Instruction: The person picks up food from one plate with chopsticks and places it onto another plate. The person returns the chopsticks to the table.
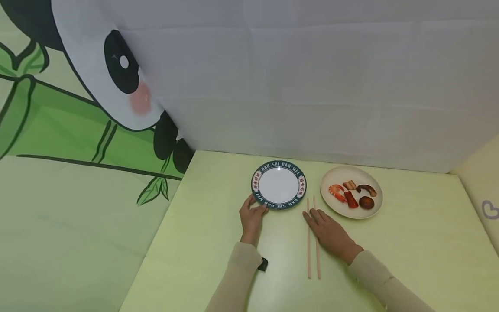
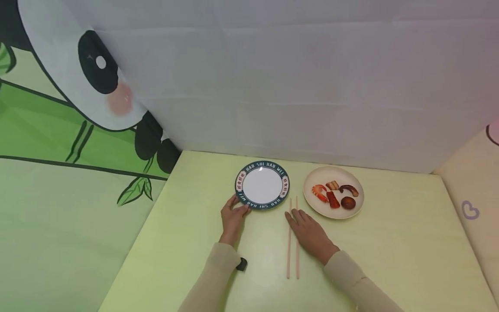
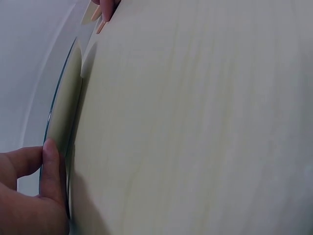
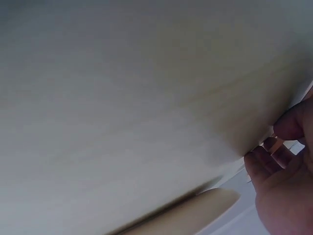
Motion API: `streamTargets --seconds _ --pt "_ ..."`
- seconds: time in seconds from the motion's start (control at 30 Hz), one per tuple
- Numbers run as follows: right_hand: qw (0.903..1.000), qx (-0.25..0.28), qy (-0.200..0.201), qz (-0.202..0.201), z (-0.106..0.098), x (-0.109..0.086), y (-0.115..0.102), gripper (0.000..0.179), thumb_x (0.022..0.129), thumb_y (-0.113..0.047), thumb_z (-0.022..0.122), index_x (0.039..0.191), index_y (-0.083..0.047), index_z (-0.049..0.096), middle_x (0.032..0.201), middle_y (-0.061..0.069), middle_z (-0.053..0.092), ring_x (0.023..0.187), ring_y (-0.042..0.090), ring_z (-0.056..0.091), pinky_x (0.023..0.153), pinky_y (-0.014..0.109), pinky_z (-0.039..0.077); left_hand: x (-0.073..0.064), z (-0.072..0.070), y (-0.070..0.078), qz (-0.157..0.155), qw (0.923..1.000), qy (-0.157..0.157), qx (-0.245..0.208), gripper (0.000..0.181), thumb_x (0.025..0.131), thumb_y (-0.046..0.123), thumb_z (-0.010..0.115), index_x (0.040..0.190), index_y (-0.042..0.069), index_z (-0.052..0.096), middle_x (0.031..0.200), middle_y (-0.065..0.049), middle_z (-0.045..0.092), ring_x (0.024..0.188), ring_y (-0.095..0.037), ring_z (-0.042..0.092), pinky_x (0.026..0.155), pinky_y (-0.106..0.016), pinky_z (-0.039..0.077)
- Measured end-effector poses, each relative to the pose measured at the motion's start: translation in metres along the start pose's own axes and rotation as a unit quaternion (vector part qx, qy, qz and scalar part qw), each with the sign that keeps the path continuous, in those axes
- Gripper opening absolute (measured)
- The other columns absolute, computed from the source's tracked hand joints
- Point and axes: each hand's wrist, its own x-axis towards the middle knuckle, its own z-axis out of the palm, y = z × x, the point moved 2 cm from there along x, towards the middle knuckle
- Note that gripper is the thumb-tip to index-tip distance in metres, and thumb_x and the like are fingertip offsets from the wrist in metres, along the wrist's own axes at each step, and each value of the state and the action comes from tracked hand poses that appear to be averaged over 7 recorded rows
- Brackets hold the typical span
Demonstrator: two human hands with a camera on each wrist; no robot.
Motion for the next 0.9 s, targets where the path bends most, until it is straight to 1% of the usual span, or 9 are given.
streamTargets --seconds 0.17,0.27,0.37,0.5,0.6,0.7,0.77,0.83,0.9 --pt "0.9996 0.017 -0.016 0.015 -0.006 -0.001 0.002 0.054 0.101 0.0 0.063 0.153 0.004 0.049 0.149 0.029 0.051 0.136 0.047 0.052 0.111 0.055 0.048 -0.002 0.004 0.005 0.003 1.0 -0.003 -0.001 0.067 0.09 -0.011 0.072 0.153 0.001 0.052 0.136 -0.018 0.058 0.088 -0.015 0.07 0.08 -0.027 0.063" --pt "0.9994 0.02 -0.017 0.023 -0.009 -0.001 0.004 0.054 0.101 -0.001 0.064 0.153 0.003 0.049 0.15 0.029 0.051 0.137 0.047 0.051 0.111 0.055 0.048 -0.003 0.007 0.009 0.005 0.9999 -0.008 -0.007 0.068 0.09 -0.011 0.072 0.153 0.001 0.052 0.136 -0.018 0.058 0.088 -0.015 0.07 0.08 -0.027 0.063" --pt "0.9991 0.021 -0.019 0.031 -0.013 -0.002 0.007 0.057 0.1 -0.002 0.068 0.154 0.002 0.049 0.151 0.028 0.05 0.138 0.046 0.051 0.11 0.055 0.049 -0.003 0.01 0.012 0.0 0.9998 -0.013 -0.014 0.067 0.09 -0.011 0.072 0.153 0.002 0.052 0.136 -0.017 0.058 0.086 -0.014 0.071 0.08 -0.027 0.062" --pt "0.9981 0.045 -0.014 0.04 -0.018 -0.004 0.009 0.057 0.1 -0.003 0.067 0.154 0.003 0.048 0.151 0.028 0.05 0.138 0.046 0.051 0.111 0.057 0.048 -0.004 0.011 0.015 -0.002 0.9998 -0.011 -0.017 0.068 0.089 -0.012 0.072 0.152 0.001 0.053 0.135 -0.018 0.059 0.085 -0.013 0.07 0.08 -0.028 0.063" --pt "0.9954 0.076 0.006 0.058 -0.024 -0.007 0.013 0.055 0.101 0.0 0.063 0.153 0.004 0.048 0.149 0.029 0.051 0.137 0.046 0.051 0.112 0.058 0.047 -0.003 0.012 0.015 -0.003 0.9998 -0.011 -0.015 0.068 0.088 -0.012 0.072 0.152 0.001 0.053 0.134 -0.018 0.059 0.085 -0.013 0.07 0.08 -0.028 0.063" --pt "0.9907 0.1 0.032 0.086 -0.032 -0.013 0.017 0.057 0.098 0.005 0.062 0.153 0.004 0.047 0.148 0.029 0.05 0.136 0.047 0.051 0.11 0.06 0.048 -0.001 0.012 0.014 -0.003 0.9998 -0.014 -0.011 0.068 0.089 -0.011 0.072 0.152 0.001 0.053 0.134 -0.018 0.059 0.085 -0.014 0.07 0.08 -0.028 0.063" --pt "0.9864 0.113 0.051 0.107 -0.039 -0.018 0.02 0.059 0.097 0.004 0.063 0.154 0.003 0.046 0.149 0.029 0.049 0.135 0.047 0.051 0.108 0.061 0.048 -0.001 0.012 0.014 -0.001 0.9998 -0.016 -0.009 0.068 0.089 -0.01 0.072 0.152 0.001 0.052 0.134 -0.018 0.059 0.086 -0.014 0.071 0.081 -0.028 0.063" --pt "0.9829 0.119 0.073 0.12 -0.046 -0.023 0.023 0.061 0.096 0.004 0.066 0.154 0.003 0.046 0.149 0.029 0.048 0.135 0.047 0.049 0.108 0.063 0.048 -0.002 0.011 0.016 0.001 0.9999 -0.017 -0.004 0.068 0.089 -0.009 0.072 0.153 0.001 0.052 0.134 -0.018 0.059 0.087 -0.015 0.071 0.081 -0.029 0.063" --pt "0.9789 0.12 0.107 0.126 -0.053 -0.029 0.027 0.062 0.095 0.003 0.069 0.153 0.004 0.047 0.148 0.029 0.048 0.133 0.047 0.049 0.107 0.064 0.046 -0.003 0.009 0.018 0.008 0.9999 -0.014 0.003 0.068 0.089 -0.009 0.073 0.153 0.001 0.051 0.135 -0.018 0.06 0.088 -0.016 0.071 0.082 -0.03 0.063"
